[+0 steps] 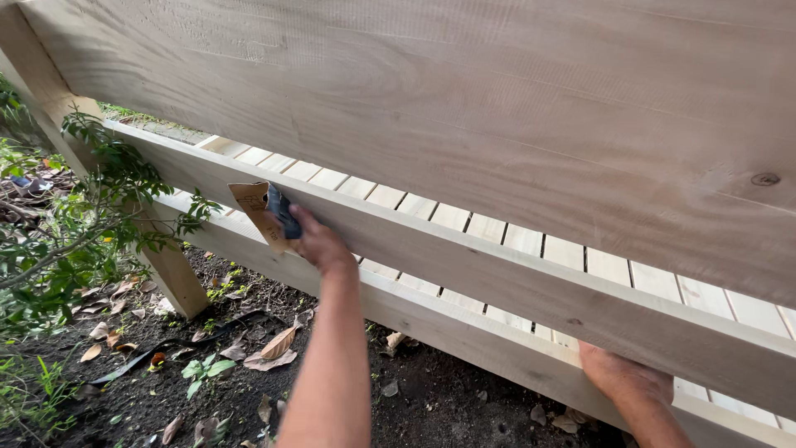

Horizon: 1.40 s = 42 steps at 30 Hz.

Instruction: The person sands a large slatted wooden furniture frame outdoors using sheets of sandpaper held by hand. They rub the sandpaper along the horizontal rails and side panels, then work across the slatted top surface section by section, steadying the frame with the other hand.

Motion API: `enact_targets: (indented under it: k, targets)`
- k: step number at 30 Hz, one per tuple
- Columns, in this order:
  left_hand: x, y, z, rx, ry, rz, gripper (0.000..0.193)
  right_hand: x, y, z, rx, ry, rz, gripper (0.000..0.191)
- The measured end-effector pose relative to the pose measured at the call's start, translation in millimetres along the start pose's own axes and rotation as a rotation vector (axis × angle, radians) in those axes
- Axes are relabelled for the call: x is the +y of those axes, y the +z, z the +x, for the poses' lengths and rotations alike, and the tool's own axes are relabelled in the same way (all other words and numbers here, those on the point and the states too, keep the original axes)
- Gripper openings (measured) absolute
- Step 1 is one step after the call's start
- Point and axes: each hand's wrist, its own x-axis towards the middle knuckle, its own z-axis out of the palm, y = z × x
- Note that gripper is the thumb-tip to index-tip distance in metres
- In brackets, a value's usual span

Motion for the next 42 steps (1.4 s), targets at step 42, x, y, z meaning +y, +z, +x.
enact_targets:
  k: [42]
  targets:
    - [-27.0,-31.9,-33.0,-0.063,-0.220,0.139,0.033,4.4,7.4,2.5,0.126,-0.041,0.024,0.056]
